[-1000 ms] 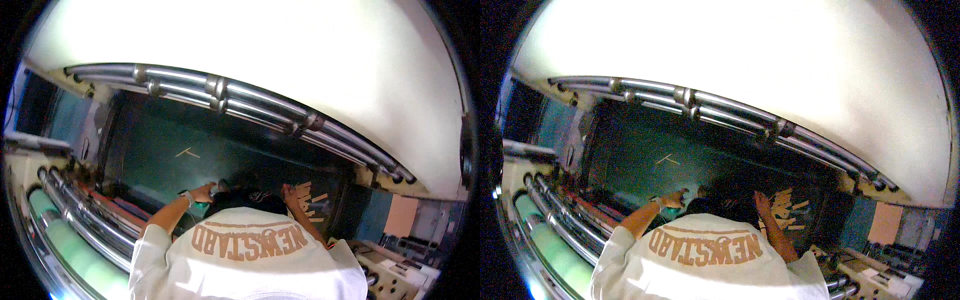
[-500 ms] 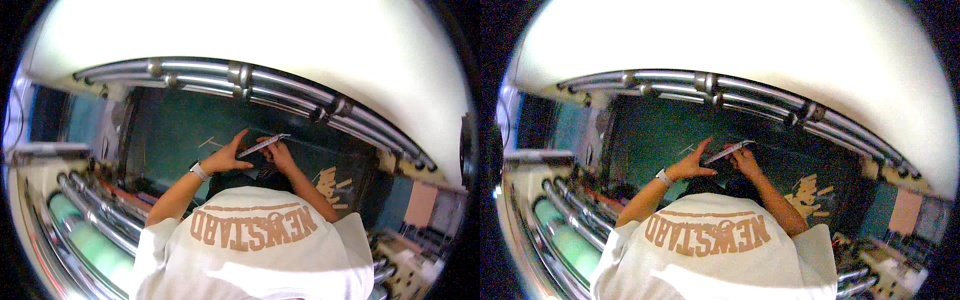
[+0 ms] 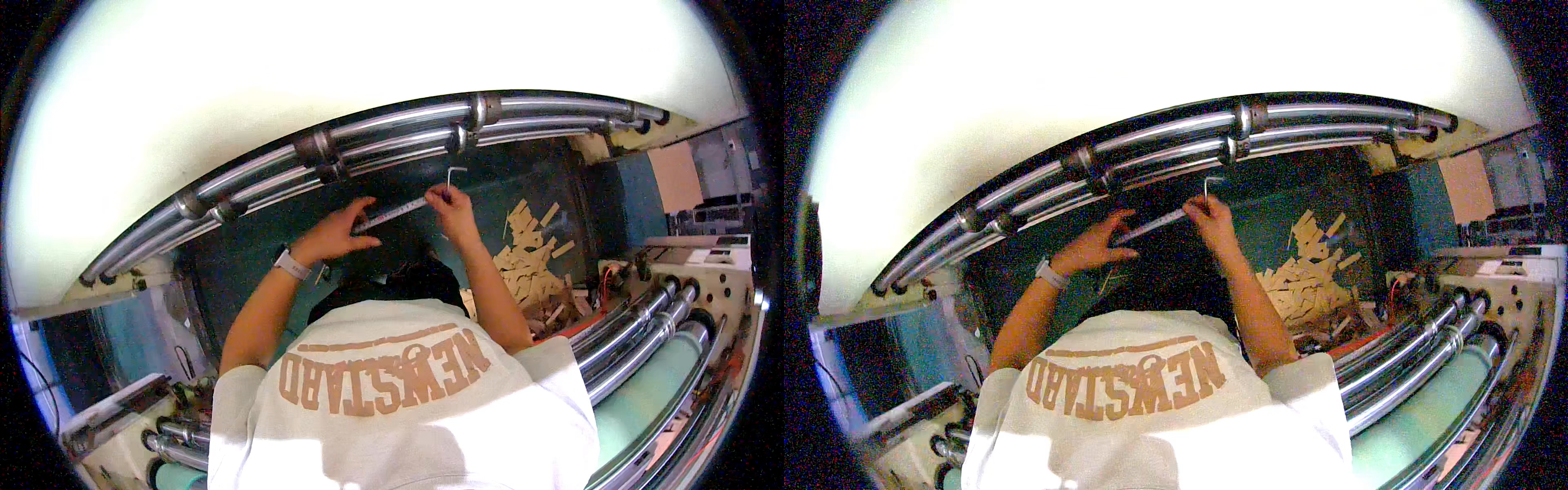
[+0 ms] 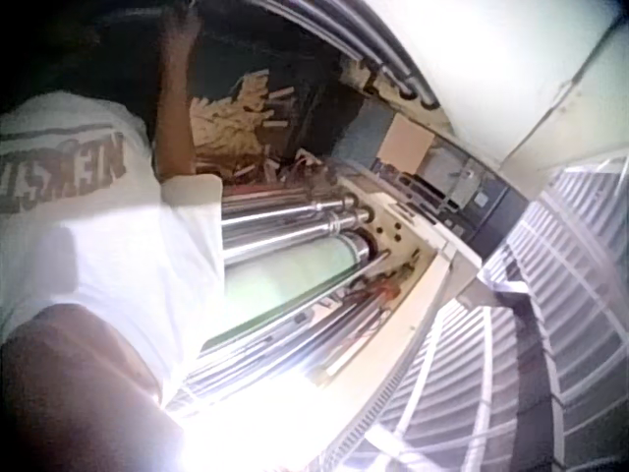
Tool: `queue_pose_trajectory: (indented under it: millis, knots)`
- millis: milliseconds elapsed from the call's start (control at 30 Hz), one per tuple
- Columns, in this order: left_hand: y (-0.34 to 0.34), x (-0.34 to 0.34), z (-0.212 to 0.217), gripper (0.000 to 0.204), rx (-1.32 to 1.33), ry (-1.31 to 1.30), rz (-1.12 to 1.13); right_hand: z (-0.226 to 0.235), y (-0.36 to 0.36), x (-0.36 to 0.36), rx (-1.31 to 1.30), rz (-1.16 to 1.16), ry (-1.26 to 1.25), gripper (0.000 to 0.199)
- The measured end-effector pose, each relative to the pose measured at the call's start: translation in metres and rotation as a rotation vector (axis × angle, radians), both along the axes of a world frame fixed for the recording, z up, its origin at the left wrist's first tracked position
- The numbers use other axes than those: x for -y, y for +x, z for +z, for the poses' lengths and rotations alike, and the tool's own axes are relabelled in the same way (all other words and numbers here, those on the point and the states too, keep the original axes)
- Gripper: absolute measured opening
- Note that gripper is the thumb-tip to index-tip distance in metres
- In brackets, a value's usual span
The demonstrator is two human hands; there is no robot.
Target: The person uses a tape measure to measure the length of several parallel metal pipes mounted on a wall. They repeatedly extend the tape measure, align it with the pipes, and retract it to measure different sections.
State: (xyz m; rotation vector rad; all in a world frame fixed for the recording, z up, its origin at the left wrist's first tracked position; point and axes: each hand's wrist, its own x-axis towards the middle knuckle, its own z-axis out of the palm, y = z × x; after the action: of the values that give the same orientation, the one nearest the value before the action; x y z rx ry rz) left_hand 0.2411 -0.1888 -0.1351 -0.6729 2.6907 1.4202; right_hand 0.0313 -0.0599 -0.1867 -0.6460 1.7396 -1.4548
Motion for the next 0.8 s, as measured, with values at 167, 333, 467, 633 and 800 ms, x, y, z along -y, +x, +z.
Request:
queue_pose_trajectory:
  millis: [167, 333, 467, 633, 800]
  knots:
    - [0.015, 0.056, 0.003, 0.034, -0.006, -0.109, 0.041, 0.004, -0.078, 0.026, -0.084, -0.227, -0.209, 0.013]
    - [0.045, 0.111, 0.024, 0.019, 0.054, -0.088, 0.237, 0.011, -0.137, 0.062, 0.016, -0.37, -0.308, 0.01]
    - [0.028, 0.122, 0.018, 0.015, -0.088, -0.232, 0.229, -0.024, -0.165, 0.092, -0.15, -0.415, -0.488, 0.008]
    - [0.026, 0.137, 0.005, 0.016, -0.06, -0.373, 0.202, -0.03, -0.164, 0.098, -0.292, -0.46, -0.518, 0.01]
    - [0.026, 0.137, 0.002, 0.015, 0.006, -0.376, 0.262, -0.02, -0.15, 0.096, -0.19, -0.489, -0.49, 0.012]
